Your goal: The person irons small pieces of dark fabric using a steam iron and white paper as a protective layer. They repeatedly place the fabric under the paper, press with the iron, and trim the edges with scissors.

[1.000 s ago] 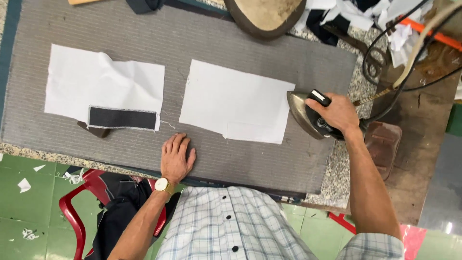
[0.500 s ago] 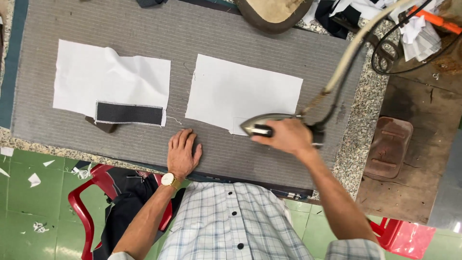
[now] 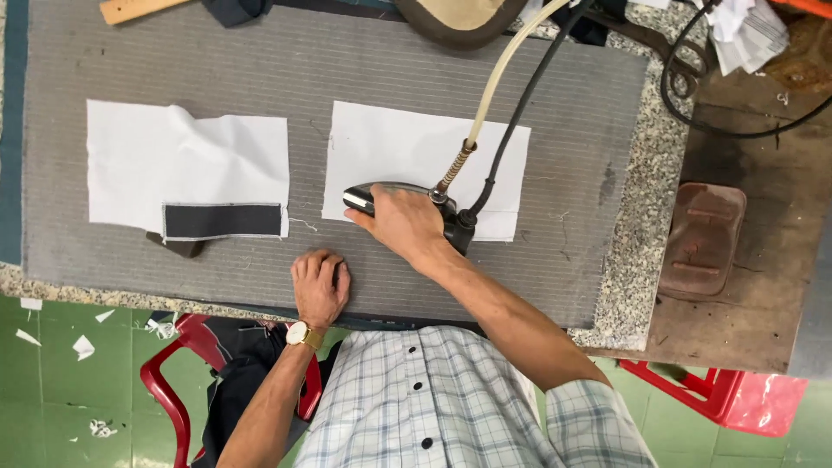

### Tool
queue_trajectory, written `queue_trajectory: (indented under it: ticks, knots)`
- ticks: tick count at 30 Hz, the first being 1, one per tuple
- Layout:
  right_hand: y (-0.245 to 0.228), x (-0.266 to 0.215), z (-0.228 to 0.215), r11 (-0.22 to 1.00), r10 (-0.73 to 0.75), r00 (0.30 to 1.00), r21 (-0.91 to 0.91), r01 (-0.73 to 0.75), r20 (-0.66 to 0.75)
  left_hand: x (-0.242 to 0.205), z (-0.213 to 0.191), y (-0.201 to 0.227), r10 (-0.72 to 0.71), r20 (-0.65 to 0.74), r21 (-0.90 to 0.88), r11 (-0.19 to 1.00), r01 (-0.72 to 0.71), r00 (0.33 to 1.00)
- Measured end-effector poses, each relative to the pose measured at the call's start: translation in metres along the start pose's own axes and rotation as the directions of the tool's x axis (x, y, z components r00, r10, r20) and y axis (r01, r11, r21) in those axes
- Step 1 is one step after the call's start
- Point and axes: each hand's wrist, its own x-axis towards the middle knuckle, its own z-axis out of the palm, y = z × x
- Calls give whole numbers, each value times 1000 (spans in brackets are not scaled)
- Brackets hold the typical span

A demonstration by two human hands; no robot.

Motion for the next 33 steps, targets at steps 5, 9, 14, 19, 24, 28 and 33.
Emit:
queue_trajectory:
  ticks: [5, 9, 14, 19, 24, 28, 33]
  knots:
    - [21, -24, -25, 989, 151, 988, 2, -151, -20, 2, -4, 4, -28, 16, -11, 1000, 28, 999]
    - [56, -41, -37, 946, 315, 944, -50, -321, -97, 2, -4, 4, -27, 33, 11, 1000, 26, 999]
    - [97, -65, -54, 898, 432, 886, -12, -440, -168, -2, 0, 2, -12, 46, 38, 999, 10, 999]
    - [149, -91, -48, 830, 534, 810, -29, -556, -241, -2, -2, 4, -11, 42, 49, 999, 9, 999]
    - [175, -134, -54, 790, 588, 763, -14, -614, -268, 4, -5, 9, 20, 16, 84, 996, -21, 1000]
    - [195, -175, -52, 774, 614, 750, 4, -633, -245, 1, -4, 10, 26, 20, 117, 993, -28, 999]
    - [242, -221, -54, 697, 713, 676, 79, -713, -189, -1, -1, 8, 43, 4, 176, 983, -43, 999]
